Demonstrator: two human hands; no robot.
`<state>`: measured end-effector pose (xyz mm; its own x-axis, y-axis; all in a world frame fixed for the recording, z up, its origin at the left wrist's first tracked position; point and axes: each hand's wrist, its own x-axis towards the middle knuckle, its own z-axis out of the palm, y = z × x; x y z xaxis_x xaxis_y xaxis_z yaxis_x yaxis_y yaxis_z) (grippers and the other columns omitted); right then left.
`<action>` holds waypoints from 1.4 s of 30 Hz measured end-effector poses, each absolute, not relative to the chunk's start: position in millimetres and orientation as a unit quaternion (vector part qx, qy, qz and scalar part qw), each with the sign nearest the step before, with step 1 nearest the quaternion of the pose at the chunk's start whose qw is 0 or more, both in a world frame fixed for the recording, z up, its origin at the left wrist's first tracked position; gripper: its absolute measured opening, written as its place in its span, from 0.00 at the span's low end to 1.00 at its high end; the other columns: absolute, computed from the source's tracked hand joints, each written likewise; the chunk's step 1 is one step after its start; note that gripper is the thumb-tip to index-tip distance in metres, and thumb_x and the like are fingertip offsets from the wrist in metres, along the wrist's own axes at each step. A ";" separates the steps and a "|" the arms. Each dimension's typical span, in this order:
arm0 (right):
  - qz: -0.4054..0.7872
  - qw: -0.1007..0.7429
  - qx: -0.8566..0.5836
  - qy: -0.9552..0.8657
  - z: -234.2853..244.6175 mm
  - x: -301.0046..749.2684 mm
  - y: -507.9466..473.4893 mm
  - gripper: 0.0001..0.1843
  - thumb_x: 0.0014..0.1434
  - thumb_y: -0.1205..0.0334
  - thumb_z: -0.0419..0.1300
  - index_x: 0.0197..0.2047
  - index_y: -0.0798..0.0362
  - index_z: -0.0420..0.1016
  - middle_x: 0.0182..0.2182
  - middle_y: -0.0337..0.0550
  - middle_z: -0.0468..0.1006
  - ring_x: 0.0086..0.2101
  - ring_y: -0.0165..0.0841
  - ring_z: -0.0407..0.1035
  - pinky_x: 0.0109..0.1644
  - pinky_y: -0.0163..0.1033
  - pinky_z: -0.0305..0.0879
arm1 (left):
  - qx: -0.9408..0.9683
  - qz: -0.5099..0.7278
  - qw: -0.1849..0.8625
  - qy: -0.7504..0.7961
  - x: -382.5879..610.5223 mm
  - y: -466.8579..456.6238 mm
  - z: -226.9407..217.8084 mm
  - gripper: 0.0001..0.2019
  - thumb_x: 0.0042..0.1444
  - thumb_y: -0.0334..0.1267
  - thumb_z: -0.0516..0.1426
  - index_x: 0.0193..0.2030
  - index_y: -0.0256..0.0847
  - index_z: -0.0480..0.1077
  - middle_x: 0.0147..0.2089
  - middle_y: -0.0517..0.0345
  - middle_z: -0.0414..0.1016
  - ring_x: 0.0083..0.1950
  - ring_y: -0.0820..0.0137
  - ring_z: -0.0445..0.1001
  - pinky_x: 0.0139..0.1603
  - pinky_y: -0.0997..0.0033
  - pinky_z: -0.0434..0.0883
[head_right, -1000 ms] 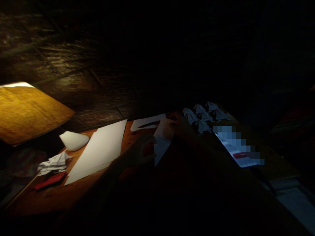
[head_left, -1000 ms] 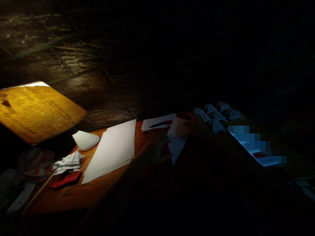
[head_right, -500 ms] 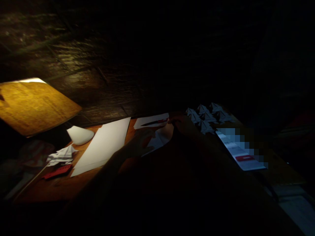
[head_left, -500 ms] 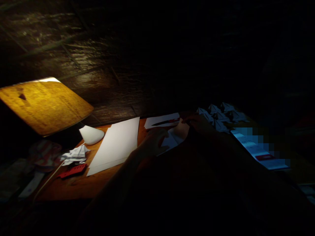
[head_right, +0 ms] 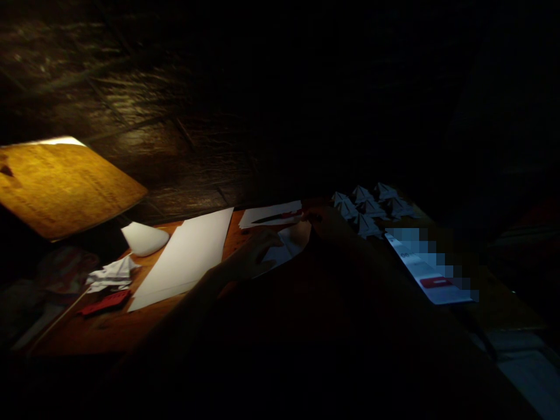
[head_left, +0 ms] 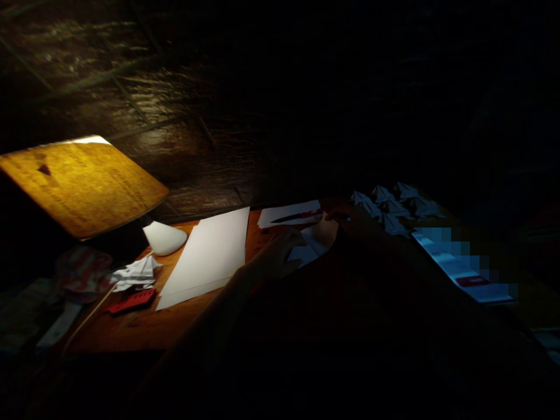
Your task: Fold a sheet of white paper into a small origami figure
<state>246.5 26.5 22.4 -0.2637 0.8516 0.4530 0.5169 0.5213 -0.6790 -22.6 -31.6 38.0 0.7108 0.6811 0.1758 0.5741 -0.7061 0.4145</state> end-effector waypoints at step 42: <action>0.182 0.305 -0.332 -0.874 32.3 226.0 -2.9 0.13 0.54 0.54 0.68 0.41 0.51 0.81 0.44 0.47 0.81 0.41 0.37 0.74 0.42 0.38 0.66 | 0.806 0.369 0.287 0.362 -12.0 -23.7 24.8 0.18 0.67 0.45 0.54 0.58 0.39 0.71 0.56 0.46 0.78 0.56 0.59 0.76 0.58 0.59 0.74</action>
